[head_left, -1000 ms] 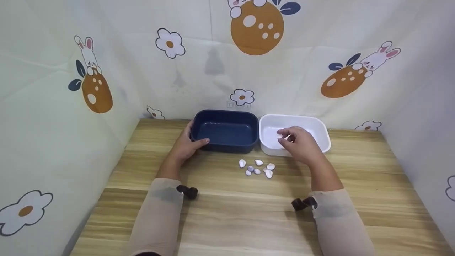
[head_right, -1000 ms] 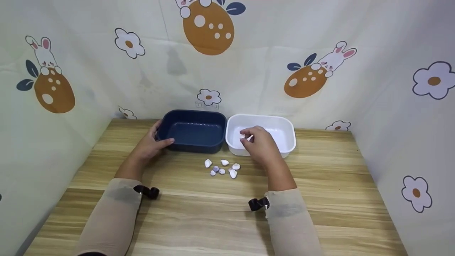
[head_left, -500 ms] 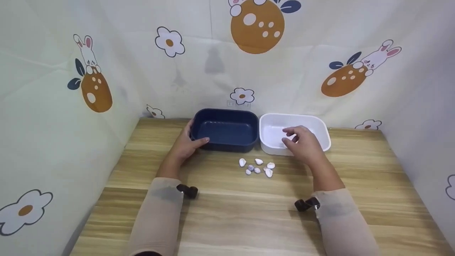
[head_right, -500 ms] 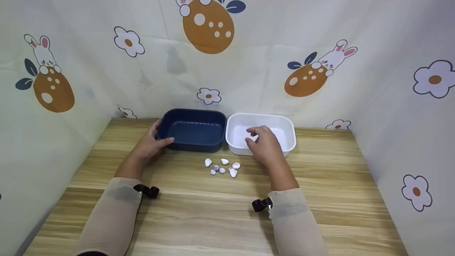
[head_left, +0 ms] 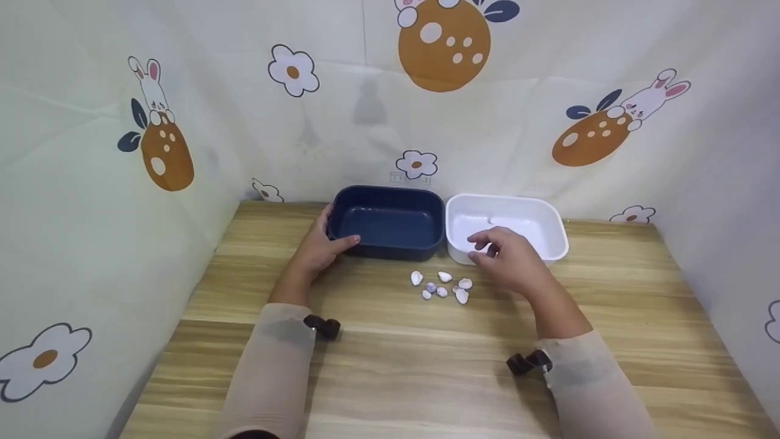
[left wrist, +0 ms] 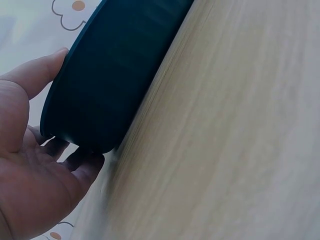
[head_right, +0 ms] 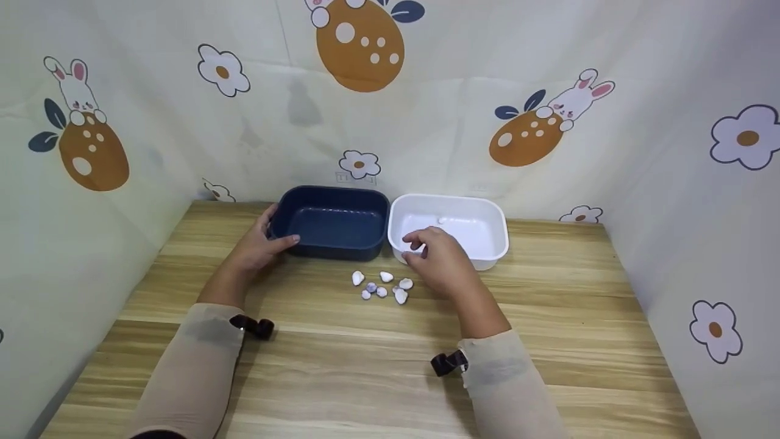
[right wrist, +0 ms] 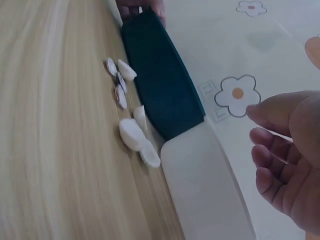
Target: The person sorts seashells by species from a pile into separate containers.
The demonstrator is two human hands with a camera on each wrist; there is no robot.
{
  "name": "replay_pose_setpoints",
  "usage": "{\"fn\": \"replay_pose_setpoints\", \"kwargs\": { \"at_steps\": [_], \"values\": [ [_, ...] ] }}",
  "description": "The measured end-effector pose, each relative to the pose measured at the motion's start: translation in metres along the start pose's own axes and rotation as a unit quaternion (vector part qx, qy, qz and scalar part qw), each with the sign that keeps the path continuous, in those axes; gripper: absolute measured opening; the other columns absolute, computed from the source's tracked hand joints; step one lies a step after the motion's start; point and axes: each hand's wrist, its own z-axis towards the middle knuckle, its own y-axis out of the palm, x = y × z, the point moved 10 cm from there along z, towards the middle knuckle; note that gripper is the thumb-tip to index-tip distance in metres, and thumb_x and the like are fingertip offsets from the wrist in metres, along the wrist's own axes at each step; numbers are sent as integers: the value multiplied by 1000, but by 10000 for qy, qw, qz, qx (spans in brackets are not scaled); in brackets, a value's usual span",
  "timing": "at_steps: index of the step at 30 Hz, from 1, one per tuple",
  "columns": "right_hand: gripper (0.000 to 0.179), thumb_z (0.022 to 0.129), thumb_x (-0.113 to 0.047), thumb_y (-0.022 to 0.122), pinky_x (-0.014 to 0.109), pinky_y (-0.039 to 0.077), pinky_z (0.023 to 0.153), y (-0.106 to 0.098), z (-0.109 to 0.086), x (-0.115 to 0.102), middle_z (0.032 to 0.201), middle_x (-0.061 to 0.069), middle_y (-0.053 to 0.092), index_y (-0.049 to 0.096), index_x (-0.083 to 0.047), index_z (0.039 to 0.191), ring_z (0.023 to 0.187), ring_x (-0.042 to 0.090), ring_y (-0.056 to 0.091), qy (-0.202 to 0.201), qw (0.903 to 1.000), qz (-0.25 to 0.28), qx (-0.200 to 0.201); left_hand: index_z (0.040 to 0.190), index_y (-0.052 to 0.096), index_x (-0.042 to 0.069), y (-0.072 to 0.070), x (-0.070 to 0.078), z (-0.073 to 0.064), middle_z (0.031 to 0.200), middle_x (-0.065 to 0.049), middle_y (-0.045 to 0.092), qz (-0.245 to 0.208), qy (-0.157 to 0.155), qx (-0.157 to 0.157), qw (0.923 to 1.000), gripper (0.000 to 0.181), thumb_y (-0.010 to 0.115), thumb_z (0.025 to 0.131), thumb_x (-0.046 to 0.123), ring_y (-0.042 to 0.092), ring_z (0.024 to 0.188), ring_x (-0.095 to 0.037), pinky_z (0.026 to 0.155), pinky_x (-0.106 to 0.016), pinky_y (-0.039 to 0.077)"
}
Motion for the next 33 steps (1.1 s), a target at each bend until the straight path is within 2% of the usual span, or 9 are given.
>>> {"fn": "replay_pose_setpoints", "kwargs": {
  "at_steps": [6,12,15,21,26,33],
  "values": [
    [27,94,-17,79,31,53,82,12,-8,-4,102,6,75,79,-9,120,90,19,66,-96,9994,122,-299,173,18,16,-1,-2,1,180,-12,20,-5,-41,16,10000,112,89,87,31,17,168,-31,139,-49,12],
    [31,91,-16,83,32,55,84,38,-21,-3,101,7,75,78,-5,119,92,18,66,-244,9923,88,-1214,173,18,15,-1,-2,0,180,-12,20,-46,-19,-7,10000,112,89,87,30,17,168,-31,139,-49,11],
    [31,88,-15,84,31,54,81,48,-24,0,96,5,75,78,-5,117,89,16,65,-239,9885,114,-1491,173,16,16,0,-3,0,180,-12,19,-9,-55,-27,10000,112,88,88,31,15,168,-31,139,-49,11],
    [23,84,-12,86,27,54,79,59,-23,6,90,0,75,81,-10,106,86,13,64,-215,9859,176,-1651,173,18,23,0,-5,1,181,-10,17,110,-172,12,9998,110,87,88,34,14,168,-31,139,-51,12],
    [20,82,-10,87,24,52,73,65,-24,10,85,-2,73,80,-9,100,81,10,61,-286,9842,184,-1738,173,19,22,0,-4,0,181,-11,17,59,-158,34,9999,110,87,88,31,15,168,-32,138,-51,12],
    [23,78,-9,88,24,53,74,72,-26,19,86,-1,74,79,-12,99,80,9,62,-100,9830,118,-1827,173,19,20,1,-3,1,181,-9,18,-72,-149,25,9999,110,87,88,29,15,168,-29,139,-48,11]
  ]
}}
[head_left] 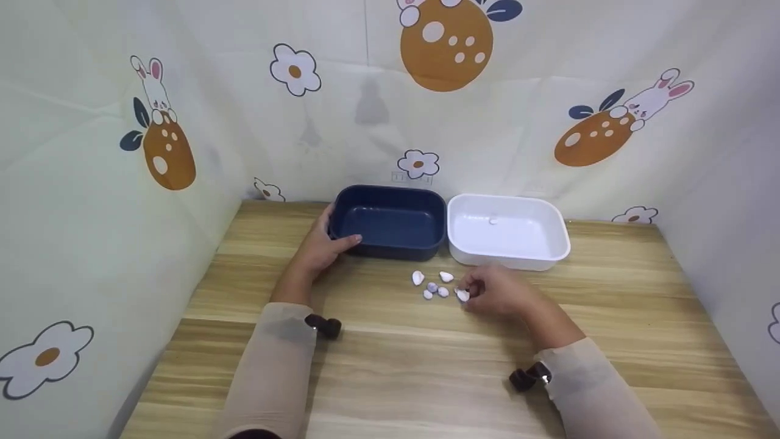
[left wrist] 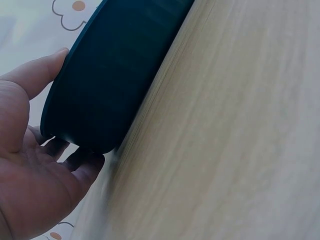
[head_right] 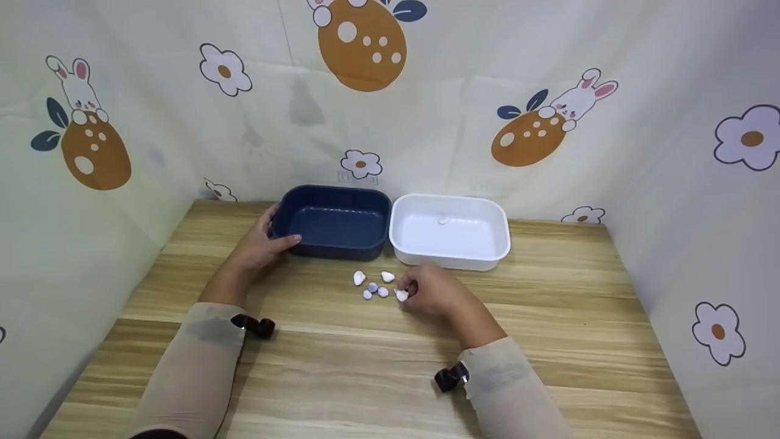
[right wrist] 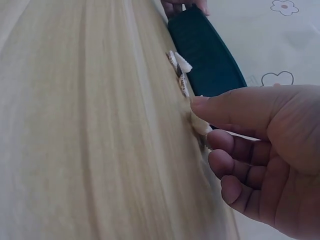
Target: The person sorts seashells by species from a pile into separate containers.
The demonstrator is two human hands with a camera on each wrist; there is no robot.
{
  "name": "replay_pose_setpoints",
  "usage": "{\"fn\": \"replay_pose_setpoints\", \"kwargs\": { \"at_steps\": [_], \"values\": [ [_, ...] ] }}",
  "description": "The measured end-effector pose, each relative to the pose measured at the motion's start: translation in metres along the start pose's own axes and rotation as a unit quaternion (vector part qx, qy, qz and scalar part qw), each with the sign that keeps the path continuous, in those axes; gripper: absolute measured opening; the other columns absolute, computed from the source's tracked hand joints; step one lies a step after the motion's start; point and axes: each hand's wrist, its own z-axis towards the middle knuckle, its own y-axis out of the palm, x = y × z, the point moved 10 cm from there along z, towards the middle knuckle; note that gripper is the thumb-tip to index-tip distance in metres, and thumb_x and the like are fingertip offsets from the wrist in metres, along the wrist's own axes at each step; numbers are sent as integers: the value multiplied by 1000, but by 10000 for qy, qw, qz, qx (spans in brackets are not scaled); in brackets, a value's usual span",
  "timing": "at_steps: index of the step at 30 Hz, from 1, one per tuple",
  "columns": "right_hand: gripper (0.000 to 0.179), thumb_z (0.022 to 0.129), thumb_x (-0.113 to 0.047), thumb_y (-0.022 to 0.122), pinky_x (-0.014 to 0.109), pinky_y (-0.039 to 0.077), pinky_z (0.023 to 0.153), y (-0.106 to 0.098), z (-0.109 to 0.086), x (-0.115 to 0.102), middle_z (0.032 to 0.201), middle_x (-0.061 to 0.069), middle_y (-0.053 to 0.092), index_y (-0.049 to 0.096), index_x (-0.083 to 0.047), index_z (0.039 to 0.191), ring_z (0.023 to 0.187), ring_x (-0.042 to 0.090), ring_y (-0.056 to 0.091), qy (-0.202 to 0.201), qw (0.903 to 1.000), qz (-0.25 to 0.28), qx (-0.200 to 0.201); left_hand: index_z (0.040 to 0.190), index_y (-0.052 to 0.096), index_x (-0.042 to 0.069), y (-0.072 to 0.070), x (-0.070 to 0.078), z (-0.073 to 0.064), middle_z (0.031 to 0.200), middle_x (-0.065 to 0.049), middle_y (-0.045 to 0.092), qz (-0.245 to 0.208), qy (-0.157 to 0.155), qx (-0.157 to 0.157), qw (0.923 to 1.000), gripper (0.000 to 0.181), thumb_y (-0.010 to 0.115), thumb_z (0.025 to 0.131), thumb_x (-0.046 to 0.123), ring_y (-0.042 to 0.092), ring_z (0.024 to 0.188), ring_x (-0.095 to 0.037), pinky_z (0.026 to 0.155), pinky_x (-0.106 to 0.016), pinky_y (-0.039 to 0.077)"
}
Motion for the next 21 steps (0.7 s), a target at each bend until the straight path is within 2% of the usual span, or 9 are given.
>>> {"fn": "replay_pose_setpoints", "kwargs": {
  "at_steps": [3,10,21],
  "values": [
    [23,78,-9,87,24,52,72,1,1,1,84,-4,71,79,-14,100,79,9,61,84,10000,-33,29,173,19,21,0,0,0,181,-10,18,7,-14,13,10000,110,88,88,30,15,168,-30,139,-49,11],
    [24,78,-8,86,24,51,69,0,1,0,81,-3,69,78,-11,100,76,10,60,66,9999,66,64,173,17,20,0,0,-1,181,-11,17,38,-9,3,10000,112,88,87,30,16,168,-32,139,-50,11],
    [26,79,-15,90,24,53,75,0,1,2,87,1,74,78,-10,102,80,9,62,44,10000,-14,19,173,18,15,0,3,-1,180,-12,20,113,151,5,9998,110,88,88,28,14,168,-30,139,-47,10]
  ]
}}
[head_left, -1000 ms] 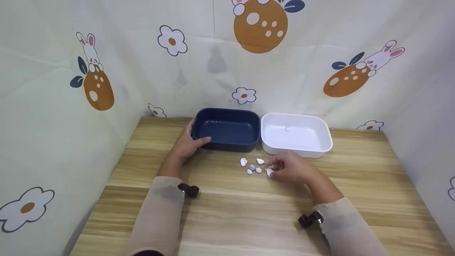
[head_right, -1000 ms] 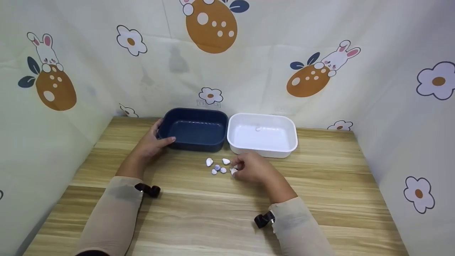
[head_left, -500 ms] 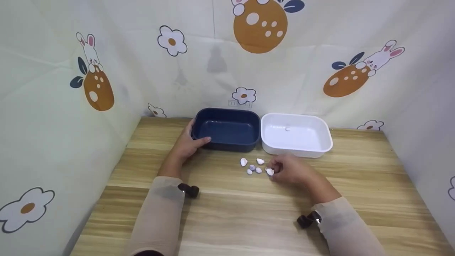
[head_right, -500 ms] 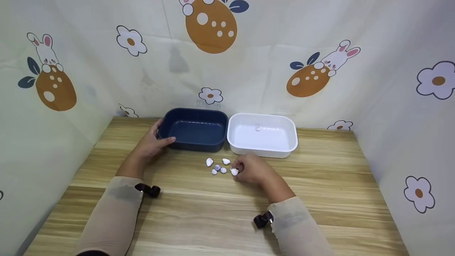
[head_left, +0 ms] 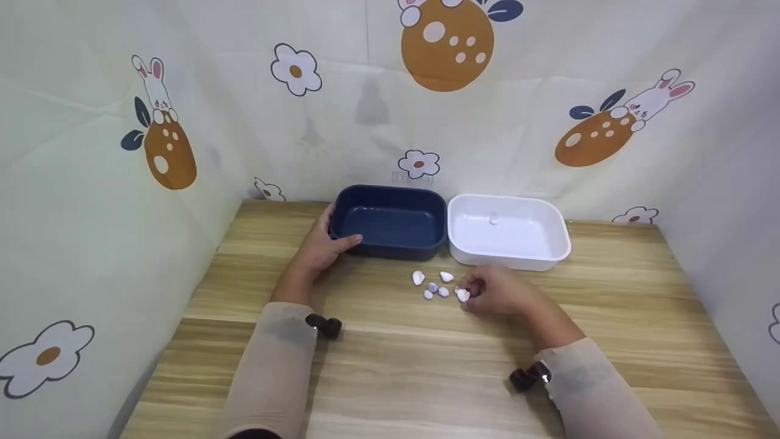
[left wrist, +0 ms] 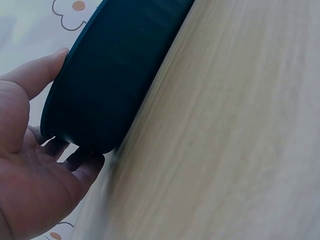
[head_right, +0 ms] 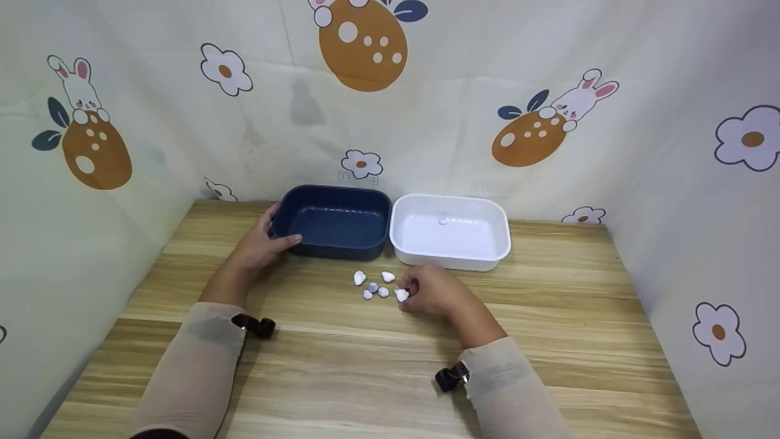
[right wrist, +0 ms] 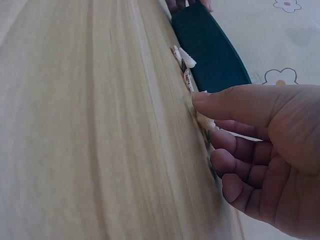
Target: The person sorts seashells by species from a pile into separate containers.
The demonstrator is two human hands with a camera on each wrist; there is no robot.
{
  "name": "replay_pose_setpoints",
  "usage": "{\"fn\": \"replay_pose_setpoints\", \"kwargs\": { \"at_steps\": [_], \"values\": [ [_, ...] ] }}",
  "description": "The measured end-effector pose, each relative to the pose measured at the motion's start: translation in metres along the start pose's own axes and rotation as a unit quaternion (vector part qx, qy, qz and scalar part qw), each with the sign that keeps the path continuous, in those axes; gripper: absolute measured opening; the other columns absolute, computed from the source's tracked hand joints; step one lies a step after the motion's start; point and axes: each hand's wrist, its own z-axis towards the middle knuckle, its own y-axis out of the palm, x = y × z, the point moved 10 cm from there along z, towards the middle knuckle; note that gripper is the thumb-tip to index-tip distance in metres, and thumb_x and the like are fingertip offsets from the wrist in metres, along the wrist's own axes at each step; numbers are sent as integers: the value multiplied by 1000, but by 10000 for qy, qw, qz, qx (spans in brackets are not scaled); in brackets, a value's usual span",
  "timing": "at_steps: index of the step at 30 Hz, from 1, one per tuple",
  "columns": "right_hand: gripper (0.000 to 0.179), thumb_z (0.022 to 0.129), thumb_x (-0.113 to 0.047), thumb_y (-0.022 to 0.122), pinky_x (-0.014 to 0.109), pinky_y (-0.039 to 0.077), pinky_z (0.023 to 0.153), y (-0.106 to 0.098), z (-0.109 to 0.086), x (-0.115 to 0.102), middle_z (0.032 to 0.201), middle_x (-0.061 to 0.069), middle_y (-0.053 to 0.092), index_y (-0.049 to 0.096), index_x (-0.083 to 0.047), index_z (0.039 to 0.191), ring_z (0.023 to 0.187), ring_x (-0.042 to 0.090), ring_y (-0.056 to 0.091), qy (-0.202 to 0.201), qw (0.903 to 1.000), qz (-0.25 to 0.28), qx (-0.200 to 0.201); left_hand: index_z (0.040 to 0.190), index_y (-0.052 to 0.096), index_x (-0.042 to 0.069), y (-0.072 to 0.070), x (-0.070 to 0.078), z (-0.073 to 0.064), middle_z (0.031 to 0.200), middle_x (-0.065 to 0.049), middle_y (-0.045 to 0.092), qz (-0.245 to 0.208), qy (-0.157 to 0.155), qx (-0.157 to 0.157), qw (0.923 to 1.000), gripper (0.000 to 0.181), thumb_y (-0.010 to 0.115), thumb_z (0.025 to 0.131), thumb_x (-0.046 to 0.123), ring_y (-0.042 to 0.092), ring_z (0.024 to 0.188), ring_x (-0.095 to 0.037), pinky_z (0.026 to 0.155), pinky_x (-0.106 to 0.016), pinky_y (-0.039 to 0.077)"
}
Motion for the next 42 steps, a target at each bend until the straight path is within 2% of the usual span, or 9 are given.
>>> {"fn": "replay_pose_setpoints", "kwargs": {
  "at_steps": [12,20,27,35,42],
  "values": [
    [24,79,-15,90,27,54,73,-2,-1,-6,84,-3,71,77,-12,99,78,11,63,15,10000,65,-1,172,19,16,-1,-2,2,180,-12,21,-22,1,12,10000,110,88,88,30,17,167,-31,139,-48,11],
    [25,78,-11,87,26,53,73,-6,-1,-14,85,-2,72,77,-15,100,80,12,62,-13,9998,162,135,173,19,15,0,0,3,179,-12,22,-59,14,-2,10000,110,88,88,29,19,167,-31,139,-47,11],
    [28,78,-10,85,26,52,77,-17,1,-25,93,3,72,78,-15,105,88,21,66,-40,9987,260,426,173,15,15,0,-1,2,181,-12,17,-97,-38,-77,9999,113,88,88,30,14,168,-31,139,-48,9],
    [29,83,-14,87,28,52,77,-28,12,-43,98,5,71,77,-14,110,85,16,63,-97,9966,367,726,173,18,15,0,-1,1,180,-12,20,-22,-56,-28,10000,113,89,87,31,17,168,-31,139,-47,11],
    [31,87,-14,83,32,54,82,-35,34,-60,102,5,71,77,-13,117,88,16,65,-71,9936,624,939,173,17,16,-1,-1,1,180,-12,21,-7,-48,-18,10000,112,89,87,31,19,167,-30,139,-48,13]
  ]
}}
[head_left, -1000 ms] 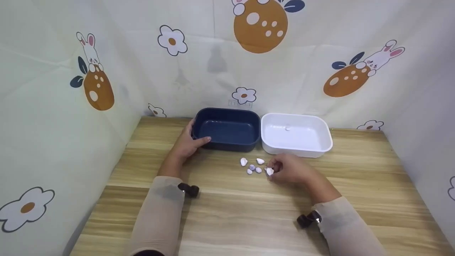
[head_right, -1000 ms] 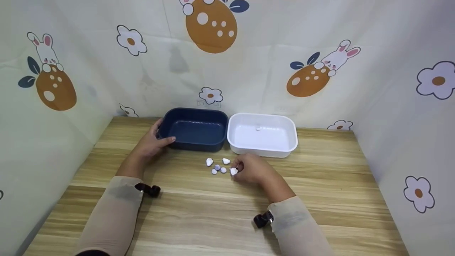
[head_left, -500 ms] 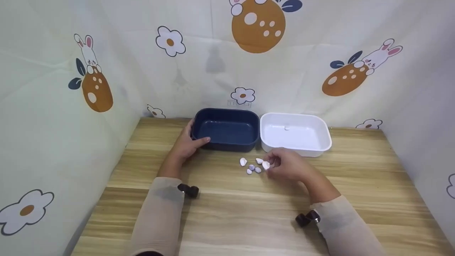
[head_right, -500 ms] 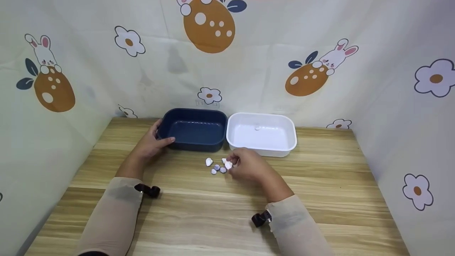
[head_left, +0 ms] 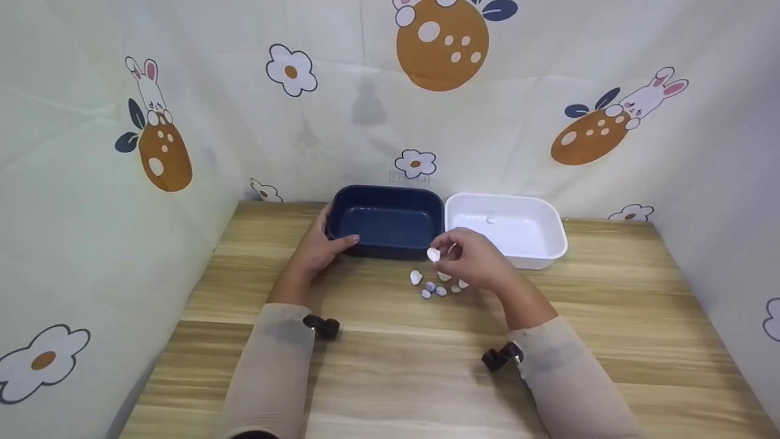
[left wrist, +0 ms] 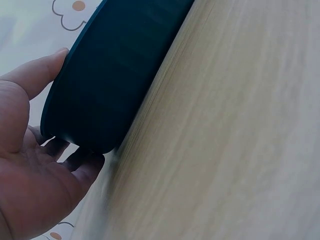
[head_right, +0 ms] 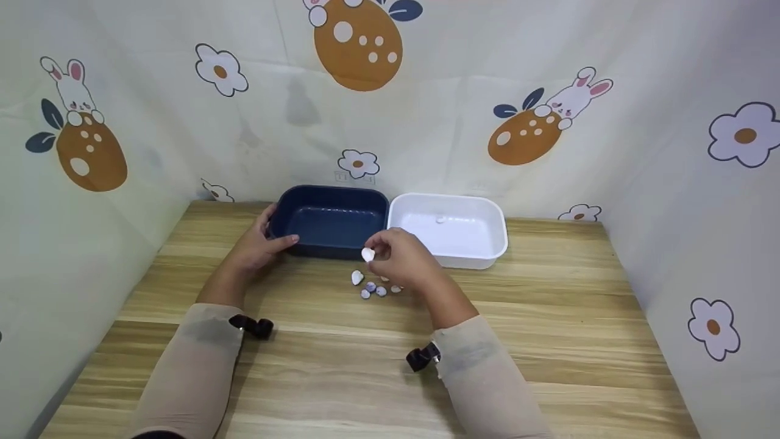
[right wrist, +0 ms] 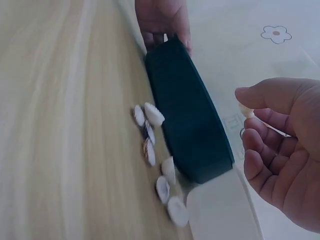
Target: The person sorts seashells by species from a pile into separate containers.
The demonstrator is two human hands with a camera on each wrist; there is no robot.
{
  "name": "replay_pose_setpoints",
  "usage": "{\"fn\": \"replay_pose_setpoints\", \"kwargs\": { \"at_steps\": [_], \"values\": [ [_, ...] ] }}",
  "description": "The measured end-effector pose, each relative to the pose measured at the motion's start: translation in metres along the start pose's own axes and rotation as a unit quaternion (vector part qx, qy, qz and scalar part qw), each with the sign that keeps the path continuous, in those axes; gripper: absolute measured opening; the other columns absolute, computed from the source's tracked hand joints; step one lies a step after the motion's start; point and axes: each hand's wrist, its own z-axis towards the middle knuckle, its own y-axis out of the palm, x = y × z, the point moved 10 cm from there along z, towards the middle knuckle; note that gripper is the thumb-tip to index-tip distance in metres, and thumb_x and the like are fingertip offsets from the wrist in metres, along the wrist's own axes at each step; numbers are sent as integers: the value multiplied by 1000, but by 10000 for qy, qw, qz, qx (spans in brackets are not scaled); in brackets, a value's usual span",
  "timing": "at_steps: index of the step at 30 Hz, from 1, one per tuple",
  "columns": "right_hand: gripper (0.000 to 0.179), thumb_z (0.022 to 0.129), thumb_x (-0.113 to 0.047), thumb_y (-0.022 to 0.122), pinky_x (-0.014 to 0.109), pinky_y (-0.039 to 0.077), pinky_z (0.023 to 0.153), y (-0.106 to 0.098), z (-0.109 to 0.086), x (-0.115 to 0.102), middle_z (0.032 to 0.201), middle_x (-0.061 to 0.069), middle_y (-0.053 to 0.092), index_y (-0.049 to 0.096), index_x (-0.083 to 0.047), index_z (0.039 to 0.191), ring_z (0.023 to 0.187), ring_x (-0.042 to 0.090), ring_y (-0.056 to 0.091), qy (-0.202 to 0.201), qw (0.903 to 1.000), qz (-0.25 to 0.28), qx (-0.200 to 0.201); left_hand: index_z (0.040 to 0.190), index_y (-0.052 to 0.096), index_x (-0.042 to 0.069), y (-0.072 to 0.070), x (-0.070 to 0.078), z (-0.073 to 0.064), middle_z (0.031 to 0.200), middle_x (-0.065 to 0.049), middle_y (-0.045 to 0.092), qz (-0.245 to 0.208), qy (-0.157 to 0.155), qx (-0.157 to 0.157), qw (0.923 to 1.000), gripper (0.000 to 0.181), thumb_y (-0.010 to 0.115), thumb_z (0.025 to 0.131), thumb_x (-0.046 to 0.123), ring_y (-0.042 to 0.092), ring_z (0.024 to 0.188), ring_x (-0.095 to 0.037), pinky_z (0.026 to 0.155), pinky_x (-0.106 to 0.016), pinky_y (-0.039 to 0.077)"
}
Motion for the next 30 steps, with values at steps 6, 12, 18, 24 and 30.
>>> {"fn": "replay_pose_setpoints", "kwargs": {
  "at_steps": [6,12,18,24,30],
  "values": [
    [32,88,-17,83,31,53,83,-2,24,-11,104,7,71,77,-11,119,92,18,65,-1,9998,55,199,173,18,17,-2,0,-1,180,-13,20,71,-13,31,10000,111,88,88,31,18,167,-31,139,-49,13],
    [34,88,-18,83,30,51,83,-3,41,-11,107,8,71,76,-10,120,91,18,62,266,9984,293,397,173,17,17,0,-1,1,180,-12,19,115,-29,-5,9999,111,88,88,33,16,168,-30,139,-48,12],
    [34,88,-19,83,30,52,84,3,55,-15,110,8,72,76,-10,121,95,19,62,391,9969,526,433,173,17,16,0,-2,2,180,-12,20,54,12,-8,10000,111,88,88,31,15,168,-30,139,-48,11],
    [34,87,-18,83,32,54,85,4,63,-20,109,7,71,75,-10,120,98,21,63,419,9964,575,455,173,17,16,-1,-3,2,180,-12,19,35,14,-11,10000,111,88,88,31,15,168,-30,139,-48,10],
    [34,87,-17,84,36,55,92,4,65,-21,111,8,71,76,-10,120,101,22,64,412,9967,514,477,173,18,15,0,1,0,180,-12,19,-79,80,-30,9999,111,88,88,29,16,168,-30,139,-48,9]
  ]
}}
